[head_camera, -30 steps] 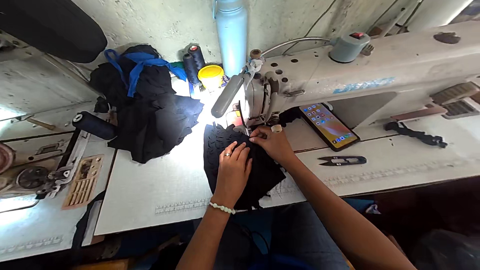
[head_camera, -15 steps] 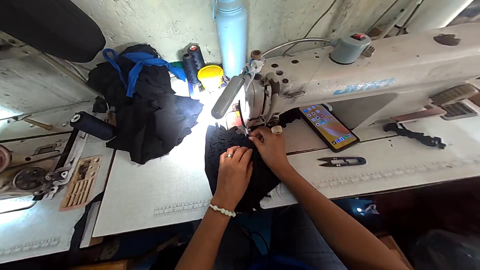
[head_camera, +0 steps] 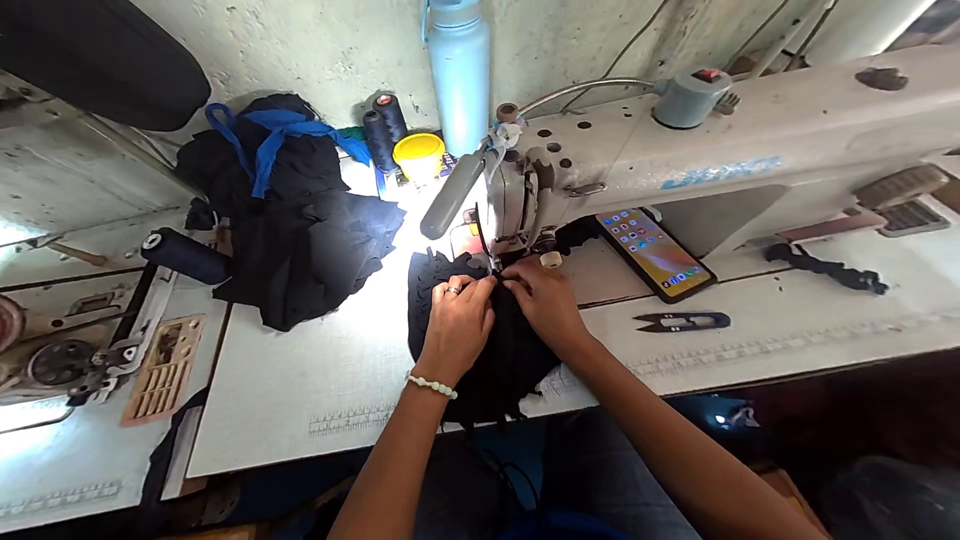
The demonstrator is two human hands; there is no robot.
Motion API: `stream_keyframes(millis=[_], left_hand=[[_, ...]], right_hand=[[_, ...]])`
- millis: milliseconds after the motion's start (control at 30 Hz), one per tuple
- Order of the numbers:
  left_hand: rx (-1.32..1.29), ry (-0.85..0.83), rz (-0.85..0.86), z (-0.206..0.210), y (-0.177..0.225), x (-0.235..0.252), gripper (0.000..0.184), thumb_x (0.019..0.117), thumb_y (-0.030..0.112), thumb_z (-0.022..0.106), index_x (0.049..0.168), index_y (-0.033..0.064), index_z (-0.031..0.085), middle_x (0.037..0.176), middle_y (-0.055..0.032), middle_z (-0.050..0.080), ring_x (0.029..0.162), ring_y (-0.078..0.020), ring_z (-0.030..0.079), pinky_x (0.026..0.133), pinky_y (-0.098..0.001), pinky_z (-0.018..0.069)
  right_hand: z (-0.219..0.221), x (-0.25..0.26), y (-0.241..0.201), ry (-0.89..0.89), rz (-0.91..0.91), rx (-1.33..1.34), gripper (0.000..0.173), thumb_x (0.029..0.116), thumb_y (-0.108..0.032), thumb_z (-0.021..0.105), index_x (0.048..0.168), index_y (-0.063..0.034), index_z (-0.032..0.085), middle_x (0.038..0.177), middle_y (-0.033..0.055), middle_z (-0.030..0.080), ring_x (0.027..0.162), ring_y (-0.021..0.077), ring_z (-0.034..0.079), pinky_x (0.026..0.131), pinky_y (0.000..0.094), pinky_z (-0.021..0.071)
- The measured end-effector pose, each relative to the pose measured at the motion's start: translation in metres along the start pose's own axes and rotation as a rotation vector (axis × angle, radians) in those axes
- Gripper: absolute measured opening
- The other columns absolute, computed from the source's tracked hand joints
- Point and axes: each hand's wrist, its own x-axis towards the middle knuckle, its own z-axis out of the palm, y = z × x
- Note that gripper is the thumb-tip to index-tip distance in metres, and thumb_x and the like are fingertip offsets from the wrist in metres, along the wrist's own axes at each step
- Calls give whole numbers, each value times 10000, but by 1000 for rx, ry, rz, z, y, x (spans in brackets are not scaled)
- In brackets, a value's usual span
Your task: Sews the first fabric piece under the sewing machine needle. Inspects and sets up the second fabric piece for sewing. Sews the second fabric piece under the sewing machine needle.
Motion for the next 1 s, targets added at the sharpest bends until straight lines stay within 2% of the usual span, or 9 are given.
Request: stream_keyframes(millis=[67, 100, 233, 300, 400, 600, 833, 933, 1000], left_hand=[[7, -24, 9, 0, 0, 0, 301, 976, 92, 524, 1200, 71, 723, 1149, -64, 747, 1143, -289, 657, 937, -511, 470], [6, -34, 20, 0, 0, 0, 301, 976, 95, 527, 1191, 77, 736, 1195, -61, 740, 1156, -291, 655, 938, -514, 474], [35, -61, 92, -2, -5, -1, 299, 979, 112, 529, 1161, 89, 764, 1265, -62, 719, 1187, -307, 645, 943, -525, 475], [77, -59, 124, -3, -8, -1, 312, 982, 130, 510, 1160, 104, 765, 1290, -35, 714, 1200, -293, 638, 939, -510, 465], [129, -70, 112, -3, -7, -2, 320, 1002, 186, 504, 1193, 147, 757, 1335, 2, 698, 1257, -285, 620, 969, -540, 443], [157, -90, 36, 3, 0, 5, 338, 1010, 287, 537, 1266, 195, 737, 1361, -24, 677, 1290, -320, 599, 1054, -648, 370], [115, -96, 13, 4, -1, 3, 356, 1018, 315, 535, 1311, 223, 715, 1389, -24, 660, 1332, -321, 570, 1091, -693, 310], [100, -104, 0, 5, 0, 4, 360, 1023, 308, 533, 1328, 229, 707, 1403, -24, 652, 1357, -324, 555, 1108, -730, 263], [89, -122, -11, 5, 0, 4, 365, 1029, 306, 523, 1342, 233, 698, 1420, -15, 643, 1385, -324, 532, 1119, -758, 221]], right_hand=[[4, -8, 8, 16, -193, -115, 183, 971, -60, 629, 1060, -5, 779, 1115, 151, 745, 1020, 322, 720, 896, 464, 588], [4, -11, 10, 4, -252, -179, 195, 977, -64, 618, 1068, -12, 782, 1140, 136, 749, 1050, 331, 713, 892, 476, 580], [-1, -14, 12, -34, -401, -345, 221, 945, -6, 597, 1071, -14, 779, 1191, 117, 746, 1048, 344, 703, 815, 479, 565], [-3, -13, 13, -40, -434, -384, 227, 948, -13, 588, 1074, -29, 777, 1196, 108, 744, 1034, 339, 703, 798, 474, 562], [-5, -10, 16, -35, -461, -417, 214, 958, -39, 592, 1068, -46, 776, 1180, 93, 749, 1013, 334, 703, 796, 491, 549], [-4, 3, 27, -13, -456, -445, 209, 968, -70, 587, 1046, -48, 780, 1142, 99, 756, 1021, 350, 702, 793, 532, 537], [-5, 2, 29, -13, -415, -381, 228, 968, -73, 580, 1085, -55, 775, 1153, 109, 749, 1027, 346, 702, 837, 537, 537], [-7, 0, 33, -17, -383, -322, 245, 981, -83, 566, 1112, -68, 772, 1146, 103, 750, 1037, 344, 694, 873, 542, 518], [-7, 1, 33, -19, -376, -326, 244, 980, -77, 568, 1112, -68, 772, 1147, 101, 751, 1037, 342, 694, 858, 540, 515]])
